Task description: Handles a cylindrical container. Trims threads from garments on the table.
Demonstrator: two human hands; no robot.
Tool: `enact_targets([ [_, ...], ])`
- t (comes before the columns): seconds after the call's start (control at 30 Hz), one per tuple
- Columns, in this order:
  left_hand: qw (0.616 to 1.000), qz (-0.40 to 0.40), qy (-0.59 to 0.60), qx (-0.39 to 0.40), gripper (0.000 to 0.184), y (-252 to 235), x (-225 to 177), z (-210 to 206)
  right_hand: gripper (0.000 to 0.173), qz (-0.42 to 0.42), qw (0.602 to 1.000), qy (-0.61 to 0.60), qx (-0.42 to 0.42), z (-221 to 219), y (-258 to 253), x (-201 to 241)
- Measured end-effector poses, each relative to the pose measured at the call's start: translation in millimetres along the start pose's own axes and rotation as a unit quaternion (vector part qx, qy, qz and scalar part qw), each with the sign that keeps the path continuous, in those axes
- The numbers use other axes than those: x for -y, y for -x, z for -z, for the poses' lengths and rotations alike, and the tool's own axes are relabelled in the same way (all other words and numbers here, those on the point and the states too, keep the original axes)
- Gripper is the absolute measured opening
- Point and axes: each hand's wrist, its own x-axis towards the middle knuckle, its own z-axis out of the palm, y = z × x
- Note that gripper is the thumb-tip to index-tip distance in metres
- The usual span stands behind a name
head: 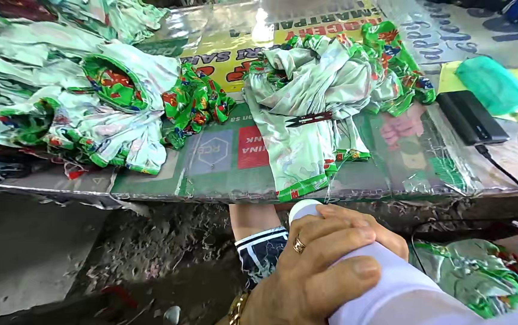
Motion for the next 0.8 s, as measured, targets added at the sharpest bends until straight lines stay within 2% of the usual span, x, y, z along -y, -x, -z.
enact_targets([
  [0.13, 0.998, -0.059, 0.016, -0.003, 0.034, -12.9, -4.7, 6.8, 0.041, 0.04, 0.999, 0.01, -0.004, 0.9, -7.2, 5.3],
  [0.3, 0.996, -0.086, -0.02, 0.035, 0.025, -35.4, -27.8, 21.8, 0.036, 0.14, 0.989, 0.037, -0.038, 0.9, -31.8, 11.2],
  [0.37, 0.992, -0.119, -0.03, 0.04, 0.028, -41.3, -25.8, 23.9, 0.033, 0.164, 0.983, 0.067, -0.041, 5.3, -43.2, 15.9],
  [0.4, 0.99, -0.134, -0.033, 0.044, 0.029, -44.4, -25.6, 24.9, 0.03, 0.144, 0.987, 0.07, -0.028, 10.9, -50.3, 26.9],
  [0.47, 0.985, -0.158, -0.048, 0.047, 0.03, -49.3, -26.3, 27.0, 0.025, 0.001, 0.999, 0.041, 0.018, 24.9, -76.7, 75.8],
  [0.5, 0.983, -0.171, -0.059, 0.037, 0.03, -52.6, -26.1, 27.1, 0.025, 0.008, 0.999, 0.038, 0.015, 28.4, -85.7, 84.1],
  [0.53, 0.978, -0.188, -0.08, 0.042, 0.03, -64.0, -29.8, 30.5, 0.024, 0.108, 0.993, 0.046, -0.017, 28.0, -90.8, 72.9],
  [0.57, 0.973, -0.205, -0.101, 0.044, 0.031, -75.2, -34.1, 33.5, 0.026, 0.25, 0.964, 0.072, -0.048, 26.5, -95.0, 47.0],
  [0.6, 0.968, -0.218, -0.117, 0.046, 0.032, -83.8, -37.9, 36.4, 0.031, 0.346, 0.931, 0.085, -0.075, 25.5, -102.8, 28.7],
  [0.67, 0.961, -0.239, -0.134, 0.04, 0.031, -97.0, -42.7, 41.1, 0.024, 0.273, 0.948, 0.159, -0.024, 43.0, -106.5, 59.0],
  [0.7, 0.958, -0.247, -0.138, 0.04, 0.032, -102.1, -44.0, 43.2, 0.025, 0.252, 0.955, 0.15, -0.041, 43.6, -112.1, 74.4],
  [0.73, 0.956, -0.251, -0.144, 0.044, 0.032, -106.9, -46.0, 45.4, 0.026, 0.24, 0.957, 0.155, -0.051, 44.6, -118.2, 84.7],
  [0.8, 0.951, -0.261, -0.157, 0.045, 0.032, -115.4, -50.7, 48.2, 0.025, 0.27, 0.949, 0.157, -0.051, 50.1, -127.2, 84.6],
])
